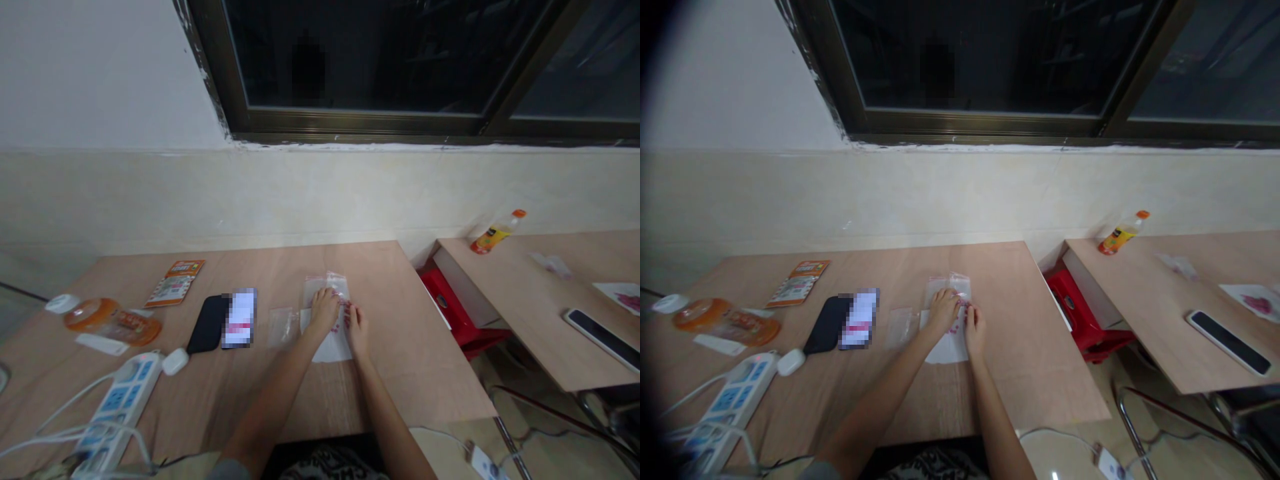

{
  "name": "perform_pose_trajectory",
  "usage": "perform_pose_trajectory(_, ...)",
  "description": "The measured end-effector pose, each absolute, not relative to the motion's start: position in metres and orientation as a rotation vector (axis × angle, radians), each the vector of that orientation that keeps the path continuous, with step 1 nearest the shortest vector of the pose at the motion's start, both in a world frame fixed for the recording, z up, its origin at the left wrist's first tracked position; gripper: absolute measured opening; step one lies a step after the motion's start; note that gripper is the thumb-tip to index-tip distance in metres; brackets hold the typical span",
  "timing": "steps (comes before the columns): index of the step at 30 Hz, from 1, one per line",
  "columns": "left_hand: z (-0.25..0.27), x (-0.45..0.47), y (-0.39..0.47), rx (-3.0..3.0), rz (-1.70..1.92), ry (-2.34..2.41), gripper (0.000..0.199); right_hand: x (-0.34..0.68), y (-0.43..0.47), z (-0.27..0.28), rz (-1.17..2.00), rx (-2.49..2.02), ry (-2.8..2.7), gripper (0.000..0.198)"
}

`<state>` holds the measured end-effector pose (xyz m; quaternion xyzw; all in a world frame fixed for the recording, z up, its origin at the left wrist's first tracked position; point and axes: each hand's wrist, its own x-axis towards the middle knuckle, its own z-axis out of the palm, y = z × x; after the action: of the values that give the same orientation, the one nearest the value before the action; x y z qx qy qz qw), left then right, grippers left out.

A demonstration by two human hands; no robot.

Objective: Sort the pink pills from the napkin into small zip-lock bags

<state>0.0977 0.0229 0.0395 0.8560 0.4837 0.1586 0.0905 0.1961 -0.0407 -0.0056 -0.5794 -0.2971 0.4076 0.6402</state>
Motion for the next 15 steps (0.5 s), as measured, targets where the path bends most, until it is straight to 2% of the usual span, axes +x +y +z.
perform_pose_trajectory(7, 0.0356, 0.0965, 0.0233, 2.543, 0.468, 1.410, 0.022, 0.1952, -0.0410, -0.0088, 0.703, -1.351, -0.668, 0.036)
perform_pose_trajectory(15, 0.0354, 0.0928, 0.0279, 2.517, 0.495, 1.368, 0.014, 0.1959, -0.0434, -0.0068, 0.750, -1.364, -0.652, 0.039)
